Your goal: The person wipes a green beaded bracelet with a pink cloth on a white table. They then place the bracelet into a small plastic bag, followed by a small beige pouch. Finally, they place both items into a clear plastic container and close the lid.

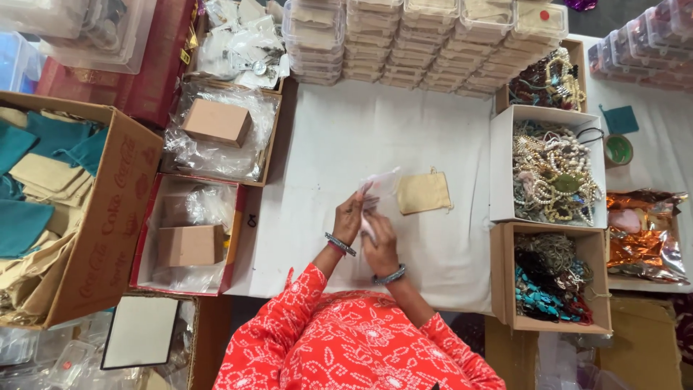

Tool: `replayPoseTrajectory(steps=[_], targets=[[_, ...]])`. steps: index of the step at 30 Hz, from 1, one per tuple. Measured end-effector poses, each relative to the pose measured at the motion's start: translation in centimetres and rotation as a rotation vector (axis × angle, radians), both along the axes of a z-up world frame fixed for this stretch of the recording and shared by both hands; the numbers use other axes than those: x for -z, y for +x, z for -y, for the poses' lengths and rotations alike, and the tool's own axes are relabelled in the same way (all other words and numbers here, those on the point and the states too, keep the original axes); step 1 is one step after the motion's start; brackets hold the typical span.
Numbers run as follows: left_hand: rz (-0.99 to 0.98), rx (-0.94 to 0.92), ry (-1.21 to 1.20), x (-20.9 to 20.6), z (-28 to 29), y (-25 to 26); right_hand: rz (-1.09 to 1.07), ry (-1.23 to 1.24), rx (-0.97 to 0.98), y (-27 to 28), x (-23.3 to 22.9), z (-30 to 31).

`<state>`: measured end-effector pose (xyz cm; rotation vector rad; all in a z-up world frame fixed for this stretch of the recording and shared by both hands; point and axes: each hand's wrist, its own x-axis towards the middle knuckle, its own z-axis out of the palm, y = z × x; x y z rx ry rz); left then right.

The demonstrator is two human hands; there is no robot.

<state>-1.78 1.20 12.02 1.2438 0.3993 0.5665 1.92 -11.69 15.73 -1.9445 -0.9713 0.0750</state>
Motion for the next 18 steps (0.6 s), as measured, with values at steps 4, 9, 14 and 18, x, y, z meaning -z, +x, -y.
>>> replayPoseTrajectory(steps=[4, 9, 14, 18], targets=[[-0.071, -0.057, -0.034, 0.5, -0.6, -0.3, 0.12, -0.116, -0.188, -0.4, -2.0, 0.2], [-0.168, -0.005, -0.079, -3.1, -0.6, -0.9, 0.257, -0.378, -0.014, 0.4, -1.9, -0.2], [-0.027, -0.035, 0.053, -1.4, 0.0, -0.8, 0.249, -0.286, 0.037, 0.5, 2.1, 0.0], [-0.021, -0.07, 0.006, -1.4, 0.0, -0.8, -0.543, 0.001, 0.035, 1.6, 4.3, -0.1]])
